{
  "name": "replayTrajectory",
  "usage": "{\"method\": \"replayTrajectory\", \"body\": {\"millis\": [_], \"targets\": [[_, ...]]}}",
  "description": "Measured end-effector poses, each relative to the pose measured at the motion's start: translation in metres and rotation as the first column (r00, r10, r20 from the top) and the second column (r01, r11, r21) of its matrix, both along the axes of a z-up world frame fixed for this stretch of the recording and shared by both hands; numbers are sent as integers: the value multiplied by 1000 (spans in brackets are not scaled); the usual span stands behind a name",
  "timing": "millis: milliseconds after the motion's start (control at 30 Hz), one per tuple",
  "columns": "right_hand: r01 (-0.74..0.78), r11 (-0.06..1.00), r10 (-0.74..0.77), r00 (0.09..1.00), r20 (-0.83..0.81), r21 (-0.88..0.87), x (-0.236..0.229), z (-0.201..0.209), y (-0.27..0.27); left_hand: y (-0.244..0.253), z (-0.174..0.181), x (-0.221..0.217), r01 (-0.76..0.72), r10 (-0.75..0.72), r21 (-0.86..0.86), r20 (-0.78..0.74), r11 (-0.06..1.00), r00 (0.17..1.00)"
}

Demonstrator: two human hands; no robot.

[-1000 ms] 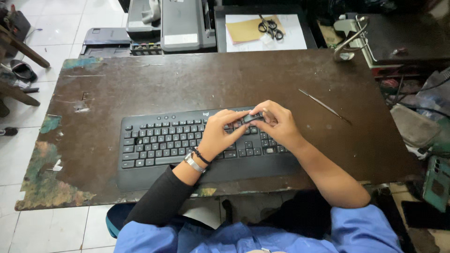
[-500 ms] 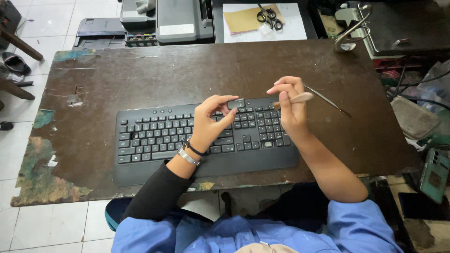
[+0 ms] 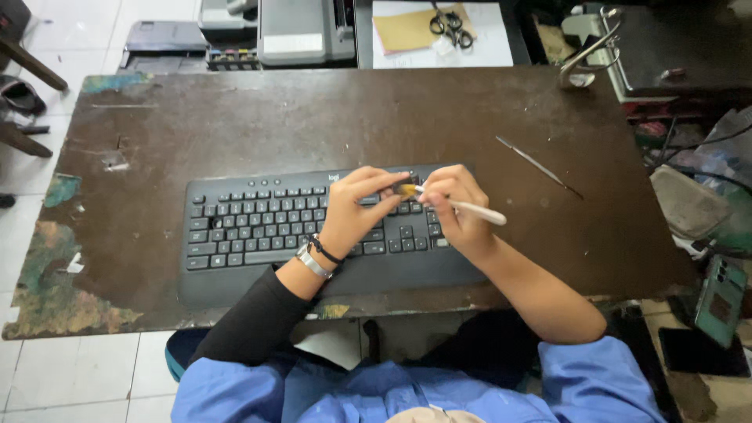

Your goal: The person cleans a black keyboard by brushing individual keycaps with a small brush and using a metal tool to remove debris. The person handles several keycaps one at a time, brushing them and placing them back on the keyboard.

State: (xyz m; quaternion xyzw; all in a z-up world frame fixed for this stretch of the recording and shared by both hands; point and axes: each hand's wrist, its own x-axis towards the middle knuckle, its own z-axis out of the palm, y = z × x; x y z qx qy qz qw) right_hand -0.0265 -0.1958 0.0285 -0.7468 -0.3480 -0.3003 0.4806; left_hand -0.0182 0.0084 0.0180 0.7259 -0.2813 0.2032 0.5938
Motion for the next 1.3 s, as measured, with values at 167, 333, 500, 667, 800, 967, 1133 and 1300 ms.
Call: {"method": "replayTrajectory", "body": {"millis": [167, 333, 500, 667, 800, 967, 1133, 1300], "targets": [[87, 996, -86, 995, -44, 21, 2, 7, -3, -4, -5, -8, -24, 24, 23, -15, 999, 1000], [-19, 1000, 20, 997, 78, -9, 4, -14, 1, -4, -9, 1, -35, 33, 53, 25, 998, 999], [2, 994, 2, 999, 42, -109, 12, 7, -9, -6, -7, 0, -25, 19, 100, 55, 995, 998], [18, 988, -15, 1000, 23, -155, 31, 26, -28, -8, 2, -2, 79, -82, 108, 21, 991, 996], [-169, 958, 159, 985, -61, -232, 8, 42, -15, -13, 7, -9, 231, -222, 147, -74, 962, 972], [-234, 885, 212, 972, -99, -402, -30, 78, -5, -12, 14, -14, 361, -340, 113, -171, 926, 925], [-308, 836, 219, 946, -239, -453, -31, 66, -27, -13, 1, -12, 408, -377, 112, -227, 906, 898], [-122, 887, 25, 976, -216, -445, -44, 46, -36, -23, -13, -26, 375, -326, 191, -245, 907, 913]]}}
